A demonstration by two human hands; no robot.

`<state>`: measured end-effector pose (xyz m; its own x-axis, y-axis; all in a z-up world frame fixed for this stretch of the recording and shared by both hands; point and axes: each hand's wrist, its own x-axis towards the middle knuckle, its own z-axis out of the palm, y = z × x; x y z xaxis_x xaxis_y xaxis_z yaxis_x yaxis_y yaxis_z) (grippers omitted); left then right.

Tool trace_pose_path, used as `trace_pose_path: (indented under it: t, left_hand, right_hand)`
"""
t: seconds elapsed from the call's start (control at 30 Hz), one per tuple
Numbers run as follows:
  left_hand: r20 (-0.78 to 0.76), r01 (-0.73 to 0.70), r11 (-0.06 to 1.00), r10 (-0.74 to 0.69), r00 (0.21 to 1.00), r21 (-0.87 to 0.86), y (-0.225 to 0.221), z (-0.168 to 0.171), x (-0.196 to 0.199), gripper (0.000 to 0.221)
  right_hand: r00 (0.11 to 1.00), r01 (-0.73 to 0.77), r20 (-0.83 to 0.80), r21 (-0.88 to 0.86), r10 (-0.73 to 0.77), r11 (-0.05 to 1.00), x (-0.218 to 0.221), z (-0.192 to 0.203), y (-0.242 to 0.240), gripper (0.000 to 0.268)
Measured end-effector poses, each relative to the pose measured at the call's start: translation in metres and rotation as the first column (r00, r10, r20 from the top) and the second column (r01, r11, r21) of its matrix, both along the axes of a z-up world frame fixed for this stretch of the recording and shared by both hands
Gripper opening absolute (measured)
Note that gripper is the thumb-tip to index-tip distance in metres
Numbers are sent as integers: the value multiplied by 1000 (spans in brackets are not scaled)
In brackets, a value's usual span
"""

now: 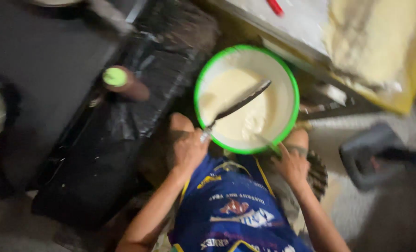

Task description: Cooking thin crepes by pouring batter into multiple pans and removing them once set.

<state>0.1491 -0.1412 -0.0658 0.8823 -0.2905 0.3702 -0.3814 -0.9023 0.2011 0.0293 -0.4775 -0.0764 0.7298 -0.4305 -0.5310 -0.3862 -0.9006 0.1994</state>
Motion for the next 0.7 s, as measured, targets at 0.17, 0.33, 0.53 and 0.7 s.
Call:
trace_pose_path:
  t: [0.17, 0.33, 0.53, 0.7]
  left_hand:
    - [-801, -630, 497, -319, 507, -597, -43, -91, -22, 38]
    - [-833, -777, 430, -513, 208, -459, -45, -16, -36, 42]
    - [-737, -868, 199, -631, 242, -456, -30, 19, 28, 31]
    - [-818, -759, 314, -296, 492, -570, 10, 98, 161, 41]
  right_hand:
    - [652, -445, 689, 12, 316, 895, 73, 114, 80, 43]
    - [752, -473, 635, 708, -180, 524, 284, 135, 219, 49]
    - [917, 246, -290, 952, -276, -183, 469, 140, 338, 45]
    - [912, 336, -409, 797, -40, -501, 476, 187, 322, 17]
